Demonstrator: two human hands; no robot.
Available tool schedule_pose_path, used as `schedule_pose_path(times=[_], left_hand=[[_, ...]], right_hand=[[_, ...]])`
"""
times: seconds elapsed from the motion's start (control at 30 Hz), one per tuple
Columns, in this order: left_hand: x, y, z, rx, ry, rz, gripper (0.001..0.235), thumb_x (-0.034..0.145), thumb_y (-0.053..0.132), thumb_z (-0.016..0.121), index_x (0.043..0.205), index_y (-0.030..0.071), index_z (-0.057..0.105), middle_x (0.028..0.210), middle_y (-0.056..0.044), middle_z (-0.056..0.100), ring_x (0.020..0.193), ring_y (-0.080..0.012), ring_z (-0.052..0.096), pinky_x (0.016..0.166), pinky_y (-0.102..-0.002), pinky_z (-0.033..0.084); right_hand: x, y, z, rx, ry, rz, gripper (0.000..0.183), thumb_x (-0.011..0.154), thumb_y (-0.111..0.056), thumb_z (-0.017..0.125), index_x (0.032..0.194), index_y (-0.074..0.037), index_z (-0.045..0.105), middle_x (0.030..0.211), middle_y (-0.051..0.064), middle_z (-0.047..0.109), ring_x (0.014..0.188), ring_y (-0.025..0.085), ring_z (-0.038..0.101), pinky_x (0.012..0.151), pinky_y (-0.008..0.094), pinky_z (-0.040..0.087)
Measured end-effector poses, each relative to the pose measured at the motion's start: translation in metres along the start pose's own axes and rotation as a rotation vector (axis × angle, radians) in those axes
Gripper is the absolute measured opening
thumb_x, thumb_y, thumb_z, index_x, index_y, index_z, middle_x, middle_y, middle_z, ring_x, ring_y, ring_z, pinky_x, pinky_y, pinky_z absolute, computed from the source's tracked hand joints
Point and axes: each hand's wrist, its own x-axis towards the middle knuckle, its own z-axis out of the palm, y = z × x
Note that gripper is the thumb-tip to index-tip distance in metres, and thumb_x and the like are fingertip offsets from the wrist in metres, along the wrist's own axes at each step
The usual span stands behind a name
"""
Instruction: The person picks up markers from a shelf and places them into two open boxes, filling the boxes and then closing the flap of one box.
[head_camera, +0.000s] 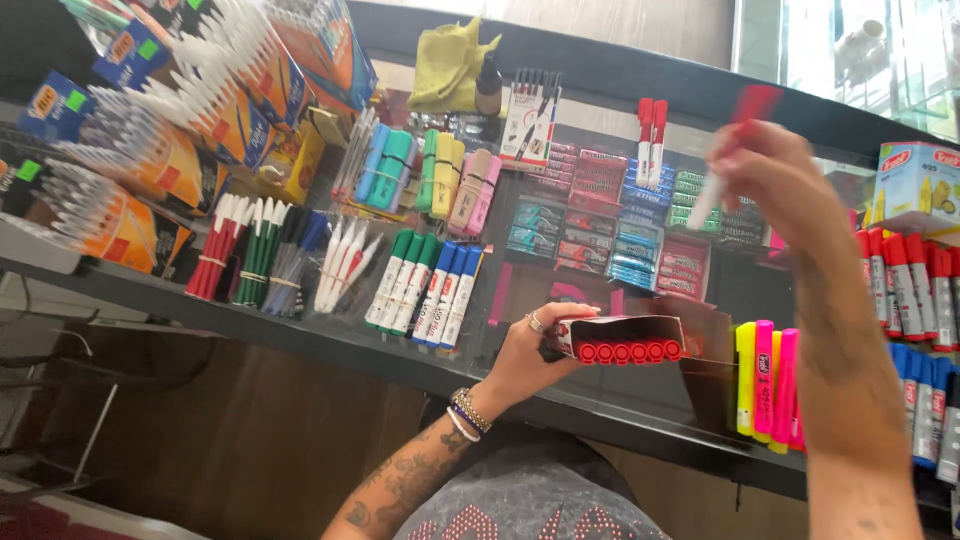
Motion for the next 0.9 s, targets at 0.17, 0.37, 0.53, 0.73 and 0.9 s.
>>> schedule_pose_path(times=[0.17, 0.37, 0.53, 0.73, 0.9], left_hand=[[0.001, 0.001, 0.0, 0.004, -0.015, 0.015, 0.053, 0.091, 0.004, 0.082, 0.139, 0.018, 0.063, 0.138, -0.006, 0.073, 0.127, -0.0247, 0.072, 0.105, -0.034, 0.058], [-0.003, -0.01, 0.001, 0.08, -0.018, -0.041, 0.056, 0.087, 0.003, 0.082, 0.137, 0.02, 0.063, 0.134, -0.003, 0.074, 0.118, -0.0216, 0.073, 0.095, -0.032, 0.057], [-0.001, -0.002, 0.001, 0.052, 0.0, -0.06, 0.055, 0.088, 0.002, 0.082, 0.136, 0.02, 0.062, 0.136, -0.002, 0.074, 0.111, -0.0186, 0.073, 0.092, -0.029, 0.057], [-0.002, -0.012, 0.004, 0.043, -0.014, -0.044, 0.052, 0.091, 0.008, 0.083, 0.138, 0.02, 0.064, 0.136, -0.004, 0.074, 0.122, -0.0217, 0.073, 0.104, -0.032, 0.055], [-0.001, -0.013, 0.007, 0.074, 0.065, 0.005, 0.047, 0.09, 0.027, 0.088, 0.132, 0.02, 0.069, 0.13, 0.0, 0.078, 0.126, -0.028, 0.073, 0.109, -0.041, 0.055]], right_hand=[[-0.112, -0.068, 0.054, 0.043, -0.041, -0.208, 0.014, 0.091, 0.0, 0.068, 0.099, -0.01, 0.062, 0.098, 0.009, 0.071, 0.077, 0.02, 0.075, 0.067, 0.028, 0.063], [-0.125, -0.074, 0.106, -0.173, -0.185, -0.422, 0.012, 0.095, -0.009, 0.074, 0.106, -0.008, 0.07, 0.107, 0.009, 0.079, 0.103, 0.02, 0.079, 0.095, 0.033, 0.064], [-0.124, -0.077, 0.109, -0.16, -0.212, -0.441, 0.011, 0.095, -0.008, 0.074, 0.106, -0.009, 0.071, 0.104, 0.007, 0.081, 0.104, 0.021, 0.082, 0.091, 0.031, 0.067], [-0.114, -0.078, 0.116, -0.266, -0.379, -0.503, 0.014, 0.096, -0.015, 0.075, 0.108, -0.009, 0.073, 0.108, 0.004, 0.083, 0.103, 0.019, 0.08, 0.097, 0.032, 0.065], [-0.094, -0.063, 0.099, -0.235, -0.301, -0.443, 0.071, 0.068, -0.032, 0.1, 0.131, -0.014, 0.072, 0.123, 0.007, 0.078, 0.089, 0.016, 0.075, 0.081, 0.034, 0.058]])
